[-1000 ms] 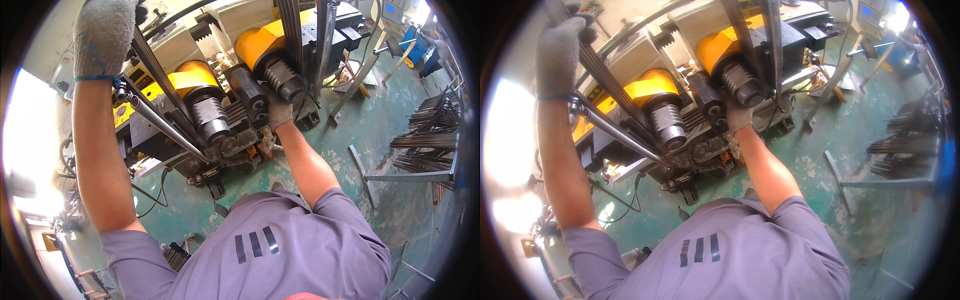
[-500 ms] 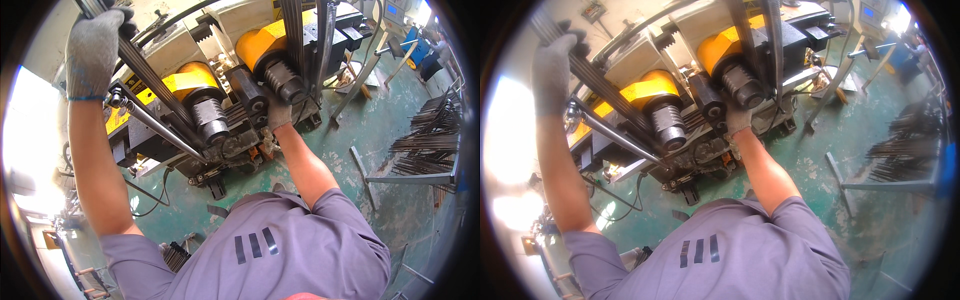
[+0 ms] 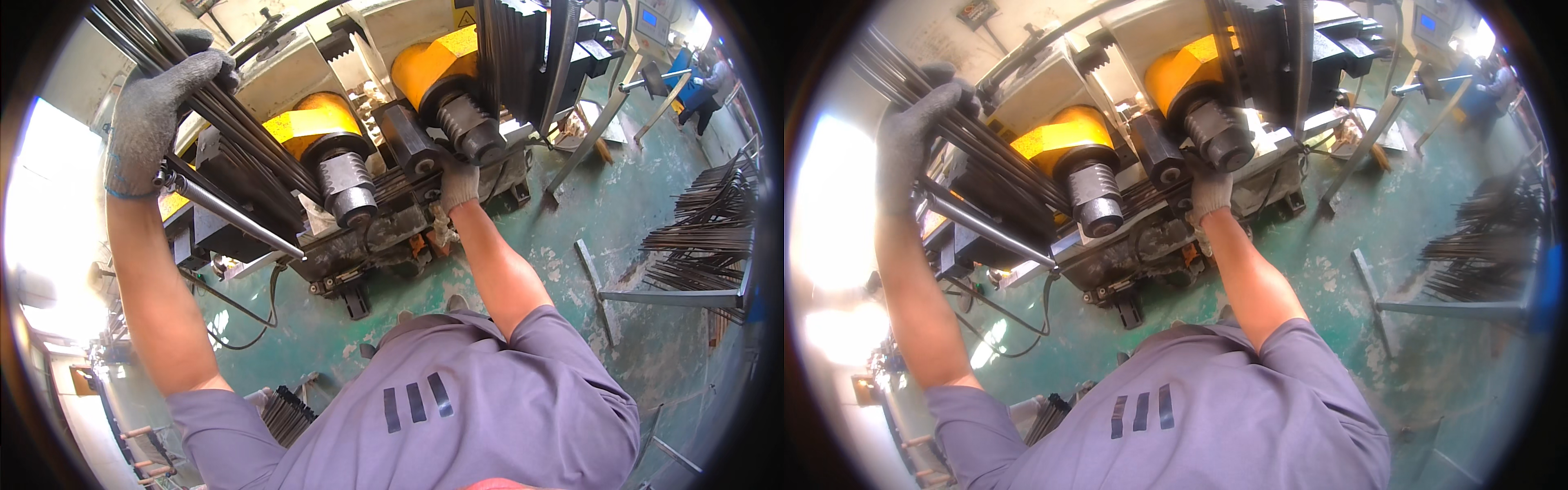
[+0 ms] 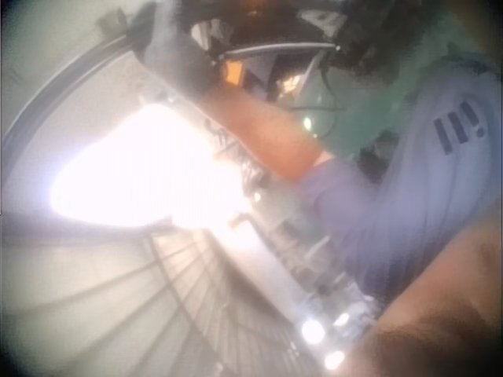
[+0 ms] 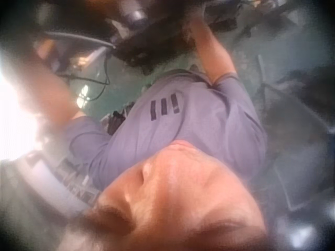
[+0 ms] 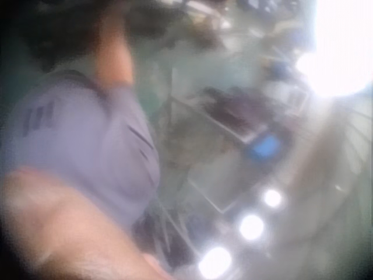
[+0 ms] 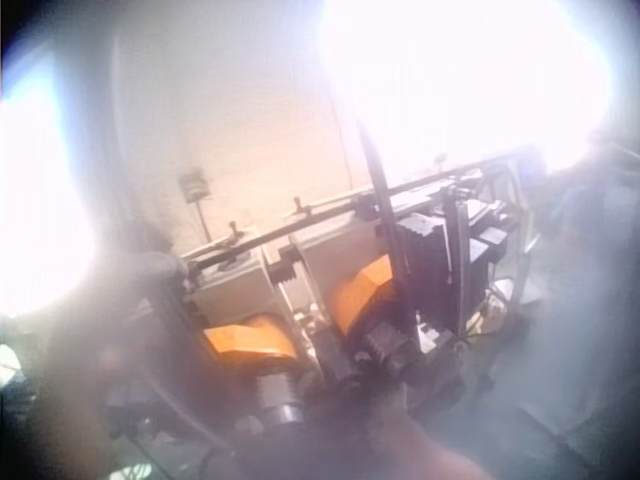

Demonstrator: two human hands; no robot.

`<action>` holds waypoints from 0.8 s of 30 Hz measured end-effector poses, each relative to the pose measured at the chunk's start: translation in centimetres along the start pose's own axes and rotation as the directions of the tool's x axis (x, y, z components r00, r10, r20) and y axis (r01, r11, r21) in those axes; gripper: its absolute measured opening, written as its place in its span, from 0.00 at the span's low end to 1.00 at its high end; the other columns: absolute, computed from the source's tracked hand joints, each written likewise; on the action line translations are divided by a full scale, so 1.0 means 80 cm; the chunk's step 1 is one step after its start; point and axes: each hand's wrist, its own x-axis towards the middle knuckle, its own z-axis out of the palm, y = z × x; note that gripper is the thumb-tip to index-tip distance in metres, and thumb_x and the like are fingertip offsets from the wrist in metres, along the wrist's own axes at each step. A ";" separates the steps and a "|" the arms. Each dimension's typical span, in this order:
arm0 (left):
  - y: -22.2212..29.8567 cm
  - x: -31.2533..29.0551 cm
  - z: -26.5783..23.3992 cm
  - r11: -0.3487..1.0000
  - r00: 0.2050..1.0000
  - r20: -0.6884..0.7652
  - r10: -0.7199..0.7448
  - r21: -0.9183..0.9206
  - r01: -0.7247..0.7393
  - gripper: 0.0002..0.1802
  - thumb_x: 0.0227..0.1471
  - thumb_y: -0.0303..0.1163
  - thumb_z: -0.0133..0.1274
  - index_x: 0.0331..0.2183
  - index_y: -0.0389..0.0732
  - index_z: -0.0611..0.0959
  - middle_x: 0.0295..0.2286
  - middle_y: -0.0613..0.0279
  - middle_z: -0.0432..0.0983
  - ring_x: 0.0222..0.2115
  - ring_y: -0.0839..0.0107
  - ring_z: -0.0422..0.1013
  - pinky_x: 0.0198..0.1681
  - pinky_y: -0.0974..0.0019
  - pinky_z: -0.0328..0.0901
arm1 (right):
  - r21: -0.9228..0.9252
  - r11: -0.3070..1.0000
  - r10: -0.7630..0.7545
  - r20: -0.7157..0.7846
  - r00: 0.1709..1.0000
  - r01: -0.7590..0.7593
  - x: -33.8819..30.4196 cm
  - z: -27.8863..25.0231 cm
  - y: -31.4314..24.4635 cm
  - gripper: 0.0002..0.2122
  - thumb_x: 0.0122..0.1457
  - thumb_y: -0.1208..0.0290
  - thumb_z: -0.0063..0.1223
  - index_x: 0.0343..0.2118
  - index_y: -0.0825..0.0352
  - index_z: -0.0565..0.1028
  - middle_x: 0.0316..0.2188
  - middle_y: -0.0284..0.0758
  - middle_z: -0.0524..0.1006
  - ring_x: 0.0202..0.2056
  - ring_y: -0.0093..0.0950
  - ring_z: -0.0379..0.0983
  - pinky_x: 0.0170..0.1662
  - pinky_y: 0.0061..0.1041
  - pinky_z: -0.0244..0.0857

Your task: The person places a set of straight metal bars into a bending machine, secures them with a lever, and initiates the machine to bend the bars into a U-shape. They then remove the bent bars and place them onto a storage rack, repeating the process.

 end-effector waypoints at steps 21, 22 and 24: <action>-0.002 0.003 0.002 0.998 0.999 0.004 -0.040 -0.048 0.040 0.24 0.59 0.37 0.63 0.51 0.33 0.79 0.36 0.52 0.85 0.38 0.60 0.82 0.48 0.58 0.76 | 0.024 0.999 -0.038 -0.047 0.998 0.039 -0.006 0.010 -0.004 0.14 0.61 0.76 0.65 0.48 0.74 0.81 0.46 0.39 0.83 0.46 0.31 0.80 0.50 0.32 0.72; 0.001 0.000 0.006 0.998 0.998 -0.013 -0.063 -0.031 0.063 0.23 0.59 0.35 0.63 0.51 0.33 0.80 0.36 0.52 0.85 0.38 0.62 0.83 0.48 0.59 0.77 | 0.050 0.999 -0.015 -0.054 0.998 0.017 -0.006 0.009 -0.004 0.13 0.61 0.75 0.65 0.47 0.74 0.80 0.46 0.39 0.83 0.46 0.31 0.80 0.50 0.33 0.71; 0.009 -0.007 0.013 0.994 0.993 -0.049 -0.107 0.000 0.107 0.21 0.58 0.31 0.62 0.52 0.32 0.81 0.37 0.52 0.86 0.37 0.64 0.83 0.47 0.63 0.78 | -0.085 0.995 -0.052 -0.065 0.997 0.047 -0.005 0.007 -0.002 0.13 0.61 0.76 0.65 0.48 0.73 0.80 0.46 0.39 0.83 0.46 0.32 0.79 0.51 0.34 0.71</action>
